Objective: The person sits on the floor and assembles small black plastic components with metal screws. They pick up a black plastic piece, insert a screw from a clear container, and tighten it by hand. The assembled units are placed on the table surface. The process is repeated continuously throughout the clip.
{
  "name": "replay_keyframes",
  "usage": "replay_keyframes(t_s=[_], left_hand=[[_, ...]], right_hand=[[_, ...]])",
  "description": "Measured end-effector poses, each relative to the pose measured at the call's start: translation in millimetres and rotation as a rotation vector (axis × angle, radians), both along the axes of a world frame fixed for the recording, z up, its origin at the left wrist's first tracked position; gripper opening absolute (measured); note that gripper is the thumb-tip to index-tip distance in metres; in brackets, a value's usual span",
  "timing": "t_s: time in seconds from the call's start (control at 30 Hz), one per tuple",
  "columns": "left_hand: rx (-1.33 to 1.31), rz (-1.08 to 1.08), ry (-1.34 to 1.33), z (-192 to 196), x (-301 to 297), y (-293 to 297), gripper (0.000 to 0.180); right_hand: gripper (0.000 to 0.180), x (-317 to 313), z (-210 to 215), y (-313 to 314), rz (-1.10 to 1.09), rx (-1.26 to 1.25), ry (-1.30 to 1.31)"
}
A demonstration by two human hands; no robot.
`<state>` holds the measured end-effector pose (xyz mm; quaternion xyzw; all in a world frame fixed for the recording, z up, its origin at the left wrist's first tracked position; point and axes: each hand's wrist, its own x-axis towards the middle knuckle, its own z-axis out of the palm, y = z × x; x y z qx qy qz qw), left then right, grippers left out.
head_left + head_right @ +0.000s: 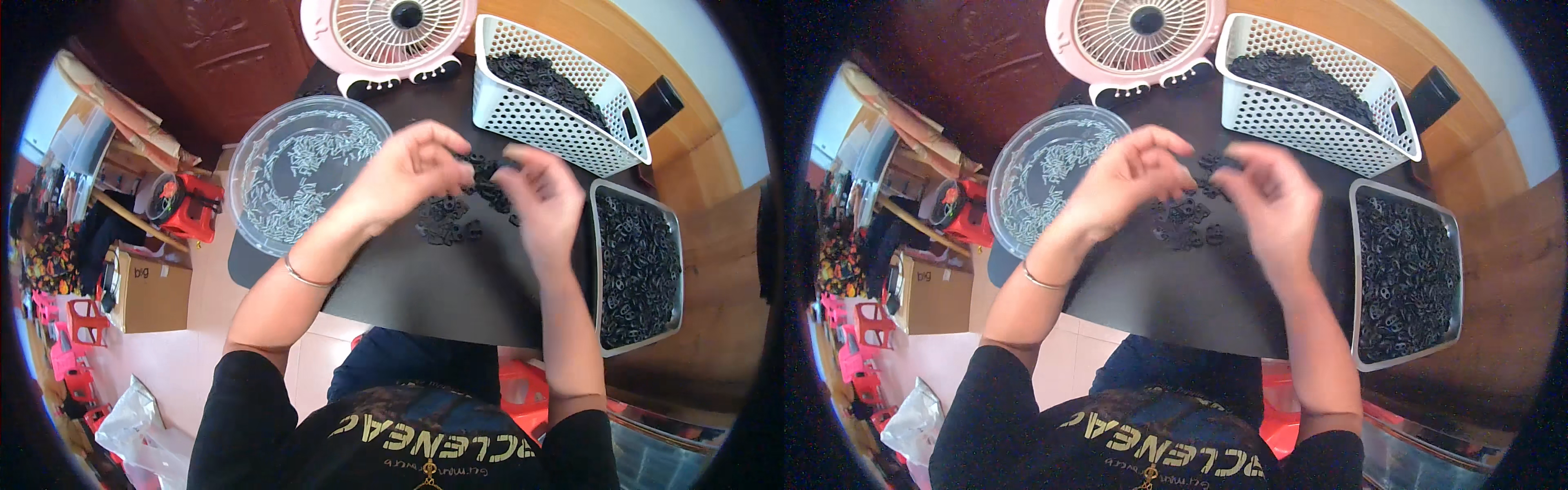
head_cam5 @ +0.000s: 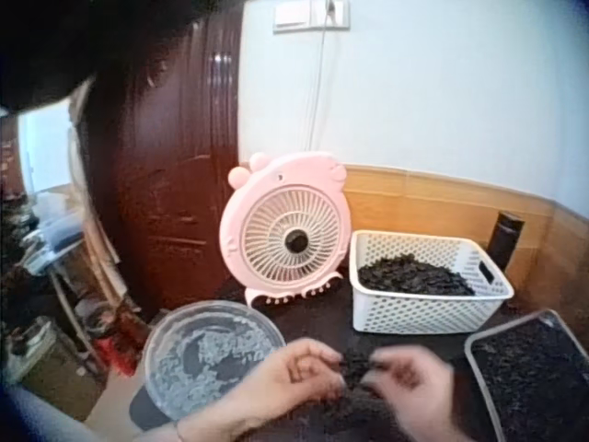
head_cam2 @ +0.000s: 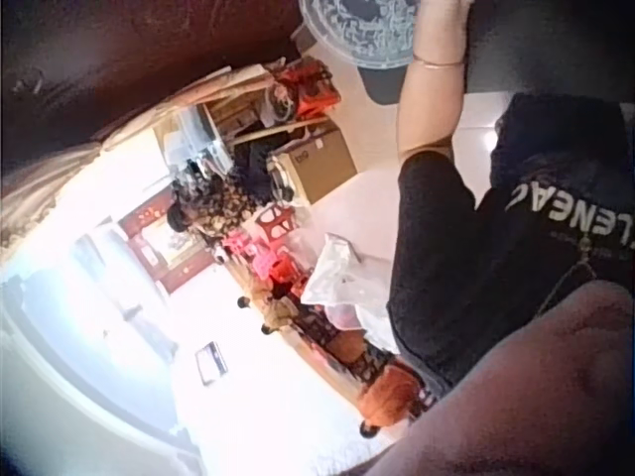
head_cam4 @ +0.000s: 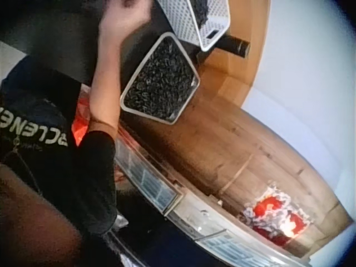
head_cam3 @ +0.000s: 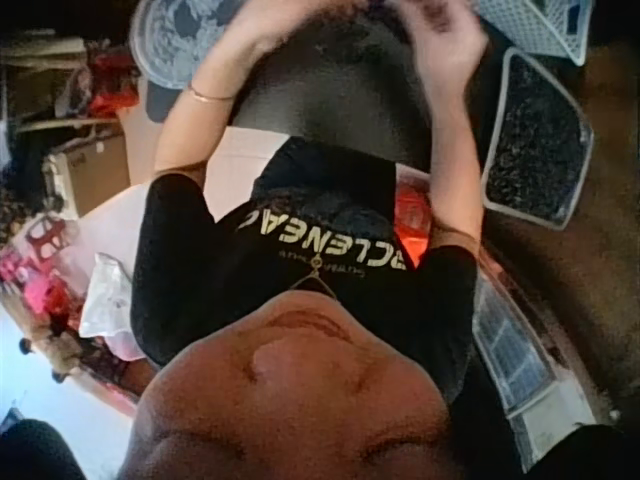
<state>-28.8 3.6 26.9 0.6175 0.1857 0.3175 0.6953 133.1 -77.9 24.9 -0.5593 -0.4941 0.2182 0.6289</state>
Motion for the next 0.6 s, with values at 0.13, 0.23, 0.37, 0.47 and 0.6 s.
replay_keyframes(t_s=[0.13, 0.23, 0.37, 0.47, 0.6], left_hand=[[0.248, 0.227, 0.075, 30.8, -33.7, 13.4, 0.019], [0.684, 0.311, 0.481, 34.7, -63.0, 26.7, 0.009], [0.962, 0.274, 0.823, 21.0, -91.6, 25.6, 0.008], [1.136, 0.27, 0.93, 0.9, -102.2, 24.2, 0.012], [1.2, 0.252, 0.834, -6.1, -96.0, 19.3, 0.012]], right_hand=[[0.034, 40.9, 42.8, 44.7, -0.216, 0.234, -0.167], [0.046, 60.3, 53.8, 64.0, -0.368, 0.198, -0.235], [0.043, 47.6, 40.2, 46.9, -0.335, 0.245, -0.415], [0.037, 40.4, 21.4, 30.2, -0.22, 0.208, -0.441], [0.028, 42.1, 3.7, 14.0, -0.145, 0.148, -0.35]])
